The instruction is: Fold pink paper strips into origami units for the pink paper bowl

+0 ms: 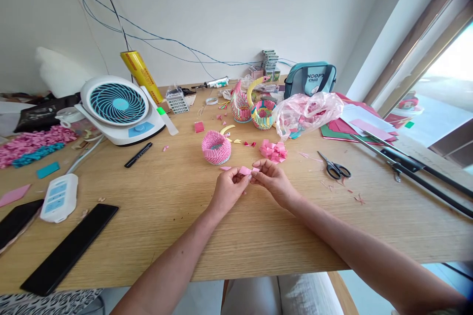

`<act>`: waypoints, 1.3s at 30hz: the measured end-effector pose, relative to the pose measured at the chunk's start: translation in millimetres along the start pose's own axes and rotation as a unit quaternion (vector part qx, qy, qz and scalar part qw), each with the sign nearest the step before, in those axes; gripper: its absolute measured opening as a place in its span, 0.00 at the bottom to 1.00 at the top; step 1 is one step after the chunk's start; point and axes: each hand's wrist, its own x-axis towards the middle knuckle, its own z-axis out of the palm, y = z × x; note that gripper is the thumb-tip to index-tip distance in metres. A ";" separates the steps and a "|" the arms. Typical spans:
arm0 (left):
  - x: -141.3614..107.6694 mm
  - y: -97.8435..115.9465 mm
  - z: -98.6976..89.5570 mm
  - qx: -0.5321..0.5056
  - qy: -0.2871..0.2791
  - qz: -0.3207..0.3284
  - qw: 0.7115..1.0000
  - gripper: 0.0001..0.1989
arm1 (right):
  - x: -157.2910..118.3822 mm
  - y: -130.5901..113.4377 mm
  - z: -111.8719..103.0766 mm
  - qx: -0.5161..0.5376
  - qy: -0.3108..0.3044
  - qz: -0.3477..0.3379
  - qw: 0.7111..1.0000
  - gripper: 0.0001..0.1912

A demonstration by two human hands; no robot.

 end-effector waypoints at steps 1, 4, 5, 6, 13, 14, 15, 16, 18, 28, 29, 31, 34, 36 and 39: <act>-0.1 -0.3 0.0 0.000 0.000 0.000 1.000 0.12 | 0.0 0.0 -0.3 -0.003 -0.003 -0.001 1.000 0.21; 0.0 -0.7 0.1 0.004 -0.004 -0.002 1.000 0.12 | 0.0 -0.6 -0.7 -0.012 -0.005 -0.006 1.000 0.20; 0.0 -0.8 0.1 0.005 -0.003 -0.002 1.000 0.12 | 0.1 -0.9 -0.7 -0.017 -0.004 -0.009 1.000 0.20; 0.0 -1.0 0.3 0.005 0.000 -0.001 1.000 0.12 | 0.1 -1.0 -0.6 -0.023 -0.002 -0.012 1.000 0.20; -1.0 -1.2 2.8 0.000 0.011 -0.001 1.000 0.12 | 0.7 1.2 -0.2 -0.029 0.003 -0.019 0.999 0.21; -1.4 -1.0 3.1 0.000 0.012 -0.002 1.000 0.12 | 0.8 1.8 -0.4 -0.025 0.001 -0.019 1.000 0.21; -1.7 -0.8 3.3 0.002 0.015 -0.001 1.000 0.13 | 1.0 2.4 -0.5 -0.022 -0.001 -0.018 1.000 0.21; -2.0 -0.6 3.3 0.003 0.020 0.001 1.000 0.13 | 1.2 2.8 -0.6 -0.018 -0.004 -0.019 1.000 0.21; -2.3 -0.5 3.0 0.004 0.031 0.007 0.999 0.12 | 1.5 3.1 -0.8 -0.014 -0.010 -0.019 1.000 0.21; 1.8 -5.5 3.0 -0.068 0.037 -0.024 0.997 0.13 | 5.5 5.3 -3.6 -0.037 -0.022 -0.009 0.999 0.21; 2.3 -5.2 2.6 -0.078 0.036 -0.029 0.996 0.13 | 6.2 6.4 -4.3 -0.043 -0.025 -0.004 0.999 0.22; 3.5 -4.1 0.6 -0.086 0.028 -0.037 0.995 0.14 | 7.3 7.0 -5.5 -0.058 -0.050 0.011 0.997 0.24; 5.2 -2.0 -4.9 -0.070 0.006 -0.047 0.996 0.15 | 7.2 0.1 -6.5 -0.094 -0.107 0.019 0.990 0.27; 5.7 -1.2 -8.2 -0.040 -0.026 -0.052 0.998 0.16 | 5.9 -8.6 -6.9 -0.129 -0.121 0.008 0.984 0.23; 5.0 -1.7 -8.9 -0.011 -0.088 -0.063 0.994 0.16 | 3.8 -18.8 -7.8 -0.170 -0.115 0.001 0.979 0.19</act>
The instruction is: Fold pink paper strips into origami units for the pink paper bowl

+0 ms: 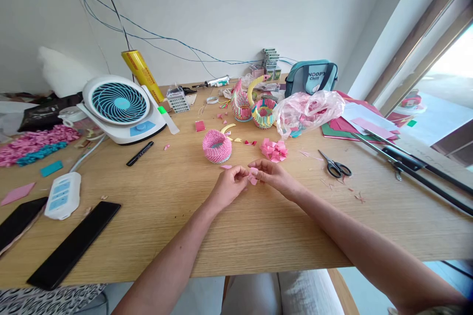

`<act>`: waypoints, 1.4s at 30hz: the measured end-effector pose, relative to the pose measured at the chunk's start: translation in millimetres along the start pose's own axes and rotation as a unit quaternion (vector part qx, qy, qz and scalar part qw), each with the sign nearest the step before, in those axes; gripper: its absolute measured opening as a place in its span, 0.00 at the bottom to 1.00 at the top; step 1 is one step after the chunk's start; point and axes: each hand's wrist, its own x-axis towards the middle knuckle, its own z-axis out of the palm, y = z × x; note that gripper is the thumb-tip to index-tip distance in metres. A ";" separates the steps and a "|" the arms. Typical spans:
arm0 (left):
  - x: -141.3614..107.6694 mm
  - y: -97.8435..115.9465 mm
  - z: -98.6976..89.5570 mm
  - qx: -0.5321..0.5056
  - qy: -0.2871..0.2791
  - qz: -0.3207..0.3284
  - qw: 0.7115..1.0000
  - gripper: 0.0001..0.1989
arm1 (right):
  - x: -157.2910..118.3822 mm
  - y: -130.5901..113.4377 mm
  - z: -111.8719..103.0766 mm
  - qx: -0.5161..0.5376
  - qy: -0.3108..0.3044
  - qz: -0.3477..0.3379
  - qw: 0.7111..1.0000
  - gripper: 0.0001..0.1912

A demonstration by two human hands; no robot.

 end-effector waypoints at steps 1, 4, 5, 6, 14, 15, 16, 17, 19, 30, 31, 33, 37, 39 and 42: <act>-0.2 -0.6 0.7 -0.009 -0.013 -0.007 1.000 0.16 | -0.5 -0.9 -0.6 -0.006 0.004 0.001 1.000 0.19; 0.0 -2.1 3.1 -0.080 -0.014 -0.028 0.996 0.17 | -0.6 2.3 -0.7 -0.009 0.033 -0.001 0.999 0.19; 0.2 -2.2 3.4 -0.103 -0.009 -0.035 0.994 0.18 | -0.3 4.4 -0.4 -0.006 0.047 -0.003 0.999 0.19; 0.3 -1.9 3.3 -0.121 -0.006 -0.040 0.992 0.18 | 0.1 6.5 -0.1 -0.003 0.060 -0.006 0.998 0.19; 0.8 0.3 2.0 -0.147 0.032 -0.034 0.988 0.14 | 0.7 17.8 3.1 -0.015 0.097 -0.077 0.992 0.16; 1.1 -0.1 2.1 -0.141 0.040 -0.029 0.989 0.13 | -0.2 18.6 3.8 -0.040 0.102 -0.095 0.989 0.14; 1.4 -0.5 2.2 -0.134 0.047 -0.024 0.990 0.12 | -1.4 18.8 4.3 -0.076 0.109 -0.115 0.984 0.12; 1.7 -0.9 2.3 -0.128 0.054 -0.020 0.990 0.11 | -2.9 18.5 4.7 -0.121 0.117 -0.139 0.976 0.10; 2.1 -1.1 2.5 -0.121 0.065 -0.018 0.990 0.10 | -6.1 15.8 4.3 -0.220 0.121 -0.200 0.947 0.06; 2.3 -1.6 6.2 -0.103 0.114 -0.013 0.988 0.07 | -9.4 6.7 -10.5 -0.485 0.026 -0.399 0.778 0.10; 2.3 -2.5 6.6 -0.095 0.117 -0.007 0.989 0.07 | -9.4 7.1 -10.6 -0.493 0.023 -0.405 0.770 0.10; 2.0 -3.7 7.3 -0.079 0.124 0.003 0.989 0.07 | -9.4 7.6 -10.4 -0.504 0.014 -0.416 0.757 0.10; 0.2 0.4 8.0 -0.090 0.120 -0.009 0.989 0.06 | -8.7 8.4 -11.1 -0.525 0.000 -0.428 0.736 0.11; -1.2 5.0 7.4 -0.125 0.104 -0.029 0.986 0.07 | -7.9 9.0 -12.6 -0.535 -0.007 -0.432 0.726 0.11; -2.7 10.7 5.3 -0.168 0.081 -0.058 0.981 0.08 | -7.1 9.3 -15.2 -0.543 -0.020 -0.435 0.718 0.11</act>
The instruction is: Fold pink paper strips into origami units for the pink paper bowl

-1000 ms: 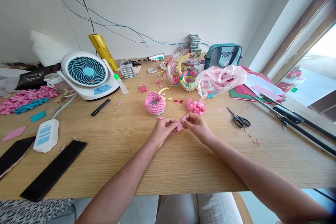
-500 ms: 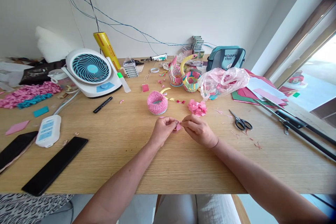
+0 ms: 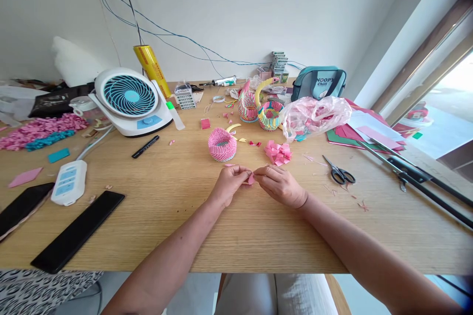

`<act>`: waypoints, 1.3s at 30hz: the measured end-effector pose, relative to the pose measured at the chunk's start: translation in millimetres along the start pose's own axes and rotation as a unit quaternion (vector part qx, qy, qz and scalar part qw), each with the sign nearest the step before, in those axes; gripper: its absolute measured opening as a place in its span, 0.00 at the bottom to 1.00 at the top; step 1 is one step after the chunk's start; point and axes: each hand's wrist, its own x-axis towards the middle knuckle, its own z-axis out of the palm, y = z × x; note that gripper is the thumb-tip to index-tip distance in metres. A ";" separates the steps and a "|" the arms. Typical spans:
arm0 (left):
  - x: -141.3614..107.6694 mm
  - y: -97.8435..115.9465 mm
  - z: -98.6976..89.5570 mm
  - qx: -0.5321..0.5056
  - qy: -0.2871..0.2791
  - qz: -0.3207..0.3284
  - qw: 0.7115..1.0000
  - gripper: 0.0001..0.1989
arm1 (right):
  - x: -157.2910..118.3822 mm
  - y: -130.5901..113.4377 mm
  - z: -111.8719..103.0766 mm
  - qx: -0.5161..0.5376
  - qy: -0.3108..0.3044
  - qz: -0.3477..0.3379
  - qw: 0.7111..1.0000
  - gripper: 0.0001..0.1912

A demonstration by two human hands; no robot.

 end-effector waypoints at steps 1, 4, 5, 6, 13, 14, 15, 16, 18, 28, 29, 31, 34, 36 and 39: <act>-0.3 1.2 -0.4 -0.007 -0.003 -0.007 1.000 0.09 | -0.3 0.6 -0.4 0.001 -0.003 -0.002 1.000 0.11; -0.7 1.9 -1.6 -0.019 -0.009 -0.018 1.000 0.12 | -0.9 1.3 -2.1 0.009 -0.016 -0.001 1.000 0.12; -0.8 1.5 -1.8 -0.020 -0.011 -0.019 1.000 0.13 | -0.9 1.1 -2.6 0.012 -0.022 -0.002 1.000 0.12; -1.0 1.0 -1.9 -0.019 -0.012 -0.020 1.000 0.14 | -0.9 0.9 -3.0 0.014 -0.030 -0.003 0.999 0.13; -1.1 -1.2 -2.7 0.006 -0.008 0.002 1.000 0.17 | 0.2 -1.2 -0.9 0.051 -0.023 0.026 0.998 0.14; -0.8 -1.4 -2.9 0.011 -0.006 0.005 1.000 0.16 | 0.4 -1.5 -0.5 0.053 -0.014 0.037 0.998 0.13; -0.4 -1.5 -3.0 0.015 -0.003 0.008 1.000 0.16 | 0.6 -1.8 -0.3 0.056 -0.007 0.045 0.997 0.13; 0.0 -1.8 -3.1 0.019 0.000 0.012 1.000 0.16 | 0.8 -2.2 -0.2 0.061 -0.004 0.051 0.997 0.13; 0.6 -2.5 -3.2 0.021 0.005 0.020 1.000 0.16 | 0.7 -2.9 -0.3 0.071 -0.006 0.053 0.996 0.12; 2.8 -5.7 -2.6 0.040 0.012 0.052 0.998 0.15 | -3.2 -2.1 3.0 0.051 -0.030 0.054 0.997 0.13; 4.1 -7.5 -3.2 0.052 0.014 0.059 0.997 0.14 | -3.3 -2.1 3.4 0.055 -0.031 0.058 0.996 0.13; 7.5 -11.8 -5.3 0.085 0.023 0.081 0.993 0.13 | -2.5 -2.9 3.5 0.070 -0.032 0.068 0.995 0.13; 13.0 -17.5 -9.9 0.131 0.029 0.115 0.984 0.12 | 0.7 -5.9 2.0 0.126 -0.023 0.090 0.988 0.10; 15.1 -19.3 -12.4 0.143 0.026 0.132 0.980 0.12 | 3.8 -7.7 1.4 0.177 0.007 0.141 0.974 0.07; 14.3 -18.6 -12.4 0.138 0.015 0.139 0.981 0.13 | 8.0 -7.7 3.5 0.262 0.048 0.282 0.922 0.08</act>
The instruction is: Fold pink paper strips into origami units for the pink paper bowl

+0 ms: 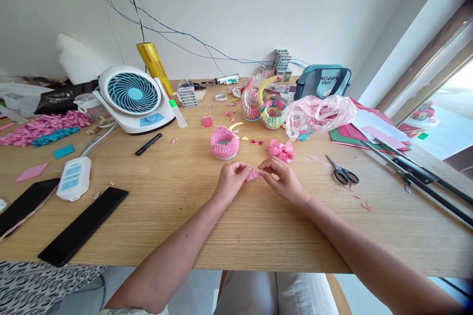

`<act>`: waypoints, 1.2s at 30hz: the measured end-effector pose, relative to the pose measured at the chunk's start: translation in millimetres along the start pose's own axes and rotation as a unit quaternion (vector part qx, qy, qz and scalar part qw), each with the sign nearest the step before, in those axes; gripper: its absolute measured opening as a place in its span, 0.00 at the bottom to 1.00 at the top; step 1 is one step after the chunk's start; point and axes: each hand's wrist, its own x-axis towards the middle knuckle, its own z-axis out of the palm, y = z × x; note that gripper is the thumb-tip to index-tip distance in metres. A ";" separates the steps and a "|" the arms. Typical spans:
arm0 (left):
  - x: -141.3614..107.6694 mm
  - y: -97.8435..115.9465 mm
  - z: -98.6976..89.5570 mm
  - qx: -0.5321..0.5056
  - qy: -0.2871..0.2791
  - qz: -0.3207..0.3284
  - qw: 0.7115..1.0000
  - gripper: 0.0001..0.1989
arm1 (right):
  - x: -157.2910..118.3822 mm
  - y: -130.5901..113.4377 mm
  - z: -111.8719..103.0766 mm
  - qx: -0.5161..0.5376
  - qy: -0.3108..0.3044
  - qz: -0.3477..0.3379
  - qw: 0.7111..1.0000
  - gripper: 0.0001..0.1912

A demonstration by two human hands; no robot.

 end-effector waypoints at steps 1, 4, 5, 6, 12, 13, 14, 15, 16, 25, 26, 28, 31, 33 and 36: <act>-0.9 1.2 0.7 -0.007 -0.004 -0.004 1.000 0.13 | 1.3 0.8 1.1 0.033 -0.001 0.046 0.998 0.10; -4.2 5.2 3.5 -0.029 -0.017 -0.014 0.999 0.13 | 4.1 4.2 4.0 0.112 -0.042 0.130 0.984 0.16; -5.0 5.9 4.2 -0.030 -0.019 -0.014 0.999 0.13 | 4.5 5.1 4.6 0.127 -0.052 0.144 0.980 0.17; -5.5 6.3 4.6 -0.027 -0.023 -0.011 0.999 0.14 | 4.6 5.8 4.9 0.139 -0.055 0.155 0.977 0.18; -3.8 3.5 1.9 0.045 -0.018 0.025 0.999 0.12 | 4.1 4.6 5.5 0.198 -0.047 0.191 0.960 0.20; -3.5 3.2 1.5 0.056 -0.016 0.029 0.998 0.12 | 4.2 4.2 5.6 0.206 -0.048 0.196 0.957 0.20; -3.3 3.1 1.2 0.065 -0.016 0.031 0.997 0.11 | 4.5 3.8 5.9 0.212 -0.048 0.202 0.955 0.20; -3.2 3.1 1.1 0.072 -0.017 0.034 0.997 0.11 | 4.7 3.5 6.1 0.217 -0.048 0.206 0.953 0.20; -3.3 3.3 1.1 0.076 -0.017 0.036 0.996 0.11 | 5.0 3.4 6.3 0.220 -0.047 0.208 0.952 0.20; -4.4 2.9 3.8 0.079 -0.014 0.037 0.996 0.11 | 4.4 6.4 9.0 0.217 -0.042 0.207 0.953 0.18; -4.6 2.5 4.3 0.081 -0.012 0.038 0.996 0.11 | 4.1 6.9 9.5 0.212 -0.041 0.205 0.954 0.17; -4.8 1.4 5.6 0.084 -0.005 0.041 0.996 0.11 | 3.5 7.8 10.6 0.195 -0.041 0.197 0.960 0.17; -4.5 -1.0 7.7 0.079 0.002 0.038 0.996 0.10 | 2.5 8.8 12.0 0.151 -0.036 0.172 0.973 0.16; -4.1 -2.3 8.5 0.067 -0.003 0.026 0.997 0.10 | 1.7 9.3 11.7 0.116 -0.038 0.158 0.980 0.15; -3.9 -0.8 8.0 0.028 -0.016 -0.001 0.999 0.11 | 0.6 9.8 7.8 0.059 -0.058 0.150 0.985 0.19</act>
